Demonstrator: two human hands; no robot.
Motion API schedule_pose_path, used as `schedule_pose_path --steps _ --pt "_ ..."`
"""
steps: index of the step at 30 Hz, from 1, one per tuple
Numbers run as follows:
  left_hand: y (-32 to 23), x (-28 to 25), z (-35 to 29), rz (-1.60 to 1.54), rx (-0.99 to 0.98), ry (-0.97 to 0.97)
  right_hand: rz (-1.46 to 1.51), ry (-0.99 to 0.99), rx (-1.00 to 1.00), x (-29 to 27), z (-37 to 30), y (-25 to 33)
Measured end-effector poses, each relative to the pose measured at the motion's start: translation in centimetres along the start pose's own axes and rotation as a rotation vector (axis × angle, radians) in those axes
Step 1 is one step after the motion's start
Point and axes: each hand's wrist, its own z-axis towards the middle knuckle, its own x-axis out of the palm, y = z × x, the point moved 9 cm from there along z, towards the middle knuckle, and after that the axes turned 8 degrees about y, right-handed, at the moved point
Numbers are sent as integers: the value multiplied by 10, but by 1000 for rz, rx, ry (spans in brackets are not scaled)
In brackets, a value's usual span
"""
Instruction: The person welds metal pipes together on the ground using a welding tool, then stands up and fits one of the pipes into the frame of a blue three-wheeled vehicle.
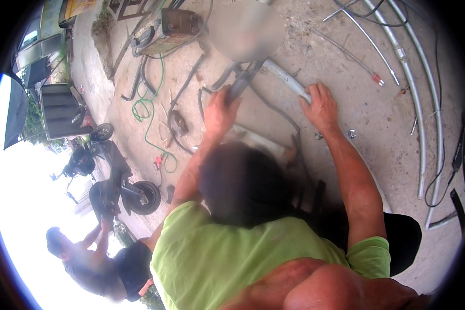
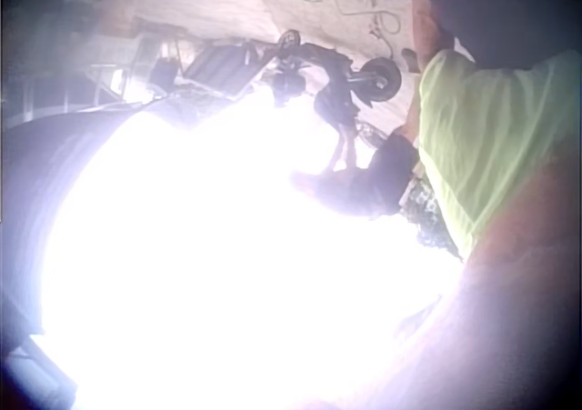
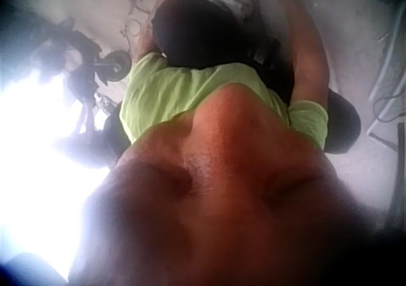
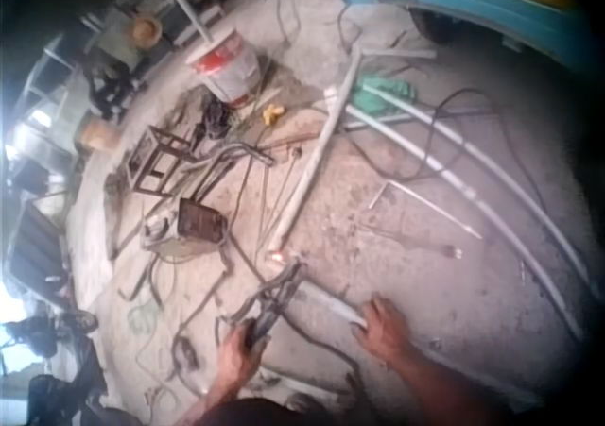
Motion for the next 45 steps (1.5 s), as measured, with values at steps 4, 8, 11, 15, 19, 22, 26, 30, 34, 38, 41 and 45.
schedule_pose_path --steps 4,8,11,15,19,22,26,30,34,38,41,45 --pt "1 0 0 -16 11 -12 -10 -9 8 0 0 0" --pt "3 1 0 -23 -13 0 -4 5 12 2 0 -2" --pt "6 3 1 -34 -26 18 -1 7 11 2 0 -1" --pt "1 -1 -1 -32 -25 5 -5 4 3 2 0 -1" --pt "-1 -1 0 -30 -14 11 -6 -1 1 3 0 -3" --pt "0 0 0 -11 -25 39 -9 -4 2 3 0 -3" --pt "0 0 0 -31 -55 63 -11 -9 -6 1 0 -2" --pt "5 3 -1 -2 -17 39 -13 -57 -32 -2 -1 2" --pt "4 3 -1 -9 -23 40 -28 -30 -1 -3 0 3" --pt "3 3 0 -20 -46 60 -31 -27 -5 -1 1 1" --pt "2 2 -1 -25 -34 45 -37 -16 4 -3 1 3" --pt "0 1 -1 -21 -14 26 -13 -22 2 -4 1 4"
